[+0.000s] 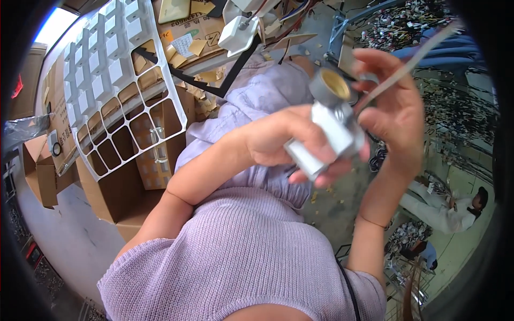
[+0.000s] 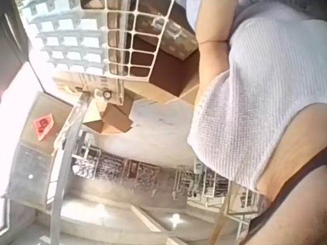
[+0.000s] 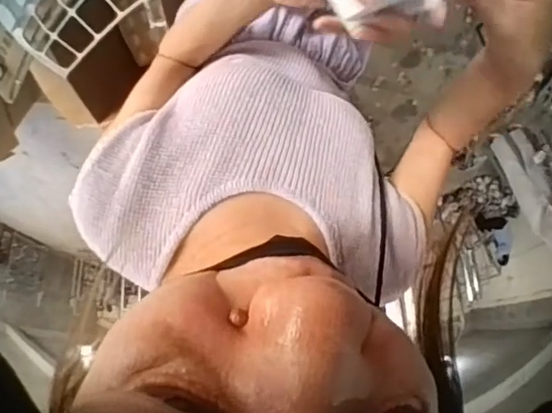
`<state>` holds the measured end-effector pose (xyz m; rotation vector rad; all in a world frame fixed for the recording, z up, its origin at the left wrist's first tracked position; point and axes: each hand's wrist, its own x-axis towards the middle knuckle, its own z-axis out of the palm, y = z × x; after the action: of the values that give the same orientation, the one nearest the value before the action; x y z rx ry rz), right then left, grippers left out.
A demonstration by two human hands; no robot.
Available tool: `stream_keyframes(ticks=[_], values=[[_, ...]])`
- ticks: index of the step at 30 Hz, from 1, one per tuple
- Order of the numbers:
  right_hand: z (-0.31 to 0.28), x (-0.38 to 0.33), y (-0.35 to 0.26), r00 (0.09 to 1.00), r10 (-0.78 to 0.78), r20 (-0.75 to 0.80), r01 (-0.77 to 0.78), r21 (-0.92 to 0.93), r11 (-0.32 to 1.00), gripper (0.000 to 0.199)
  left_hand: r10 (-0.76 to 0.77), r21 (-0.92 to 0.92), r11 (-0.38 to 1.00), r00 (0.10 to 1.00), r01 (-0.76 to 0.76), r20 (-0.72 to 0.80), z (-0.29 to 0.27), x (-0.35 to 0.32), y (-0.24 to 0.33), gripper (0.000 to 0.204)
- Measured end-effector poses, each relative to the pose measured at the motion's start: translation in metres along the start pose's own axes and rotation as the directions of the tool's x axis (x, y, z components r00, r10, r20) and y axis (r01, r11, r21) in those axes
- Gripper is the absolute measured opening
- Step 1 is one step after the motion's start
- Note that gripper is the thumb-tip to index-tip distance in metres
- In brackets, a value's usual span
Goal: Wrapping electrical tape around cables and a plastic housing component in an industrial assembly line.
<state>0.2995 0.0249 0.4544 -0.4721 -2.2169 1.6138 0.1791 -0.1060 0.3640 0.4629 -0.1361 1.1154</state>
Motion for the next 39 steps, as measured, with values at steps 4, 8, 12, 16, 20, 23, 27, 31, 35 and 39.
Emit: stream_keyframes(ticks=[4, 8, 12, 16, 20, 23, 27, 31, 35, 39], values=[[0.016, 0.02, 0.034, 0.82, -0.393, 0.415, 0.257, 0.347, 0.902, 0.059, -0.059, -0.333, 0.924, 0.932, 0.186, 0.358, -0.002, 0.001, -0.017, 0.054], [0.042, 0.016, 0.048, 0.856, -0.415, 0.307, 0.217, 0.515, 0.829, 0.043, -0.169, -0.393, 0.868, 0.924, 0.304, 0.343, 0.014, -0.008, -0.014, 0.074], [0.021, 0.05, 0.052, 0.577, -0.676, 0.458, 0.34, 0.618, 0.709, 0.024, -0.212, -0.411, 0.819, 0.877, 0.4, 0.432, 0.016, -0.005, -0.015, 0.068], [-0.022, 0.05, 0.047, 0.729, -0.331, 0.6, 0.417, -0.005, 0.909, 0.022, -0.421, 0.068, 0.9, 0.816, 0.431, 0.396, 0.025, -0.004, -0.013, 0.076], [-0.012, 0.03, 0.029, 0.811, -0.414, 0.414, 0.32, 0.279, 0.905, 0.033, -0.215, -0.136, 0.962, 0.962, 0.239, 0.169, 0.014, -0.011, -0.038, 0.047], [0.012, 0.012, 0.019, 0.822, -0.443, 0.357, 0.349, 0.298, 0.888, 0.03, -0.046, -0.404, 0.87, 0.863, 0.282, 0.503, 0.01, 0.003, -0.031, 0.055], [0.029, 0.026, 0.02, 0.736, -0.503, 0.454, 0.314, 0.43, 0.847, 0.038, -0.03, -0.376, 0.87, 0.795, 0.319, 0.606, 0.003, 0.008, -0.035, 0.07], [0.043, 0.016, 0.007, 0.886, -0.257, 0.386, 0.006, 0.545, 0.838, 0.063, 0.093, -0.57, 0.72, 0.759, 0.395, 0.644, 0.007, 0.009, -0.047, 0.075], [0.062, 0.008, 0.006, 0.956, -0.261, 0.136, 0.145, 0.555, 0.819, 0.055, 0.203, -0.592, 0.681, 0.666, 0.43, 0.717, -0.002, 0.015, -0.047, 0.084], [0.057, 0.03, 0.04, 0.788, -0.527, 0.319, 0.19, 0.687, 0.701, 0.054, 0.224, -0.569, 0.692, 0.617, 0.444, 0.754, 0.004, 0.016, -0.047, 0.082]])
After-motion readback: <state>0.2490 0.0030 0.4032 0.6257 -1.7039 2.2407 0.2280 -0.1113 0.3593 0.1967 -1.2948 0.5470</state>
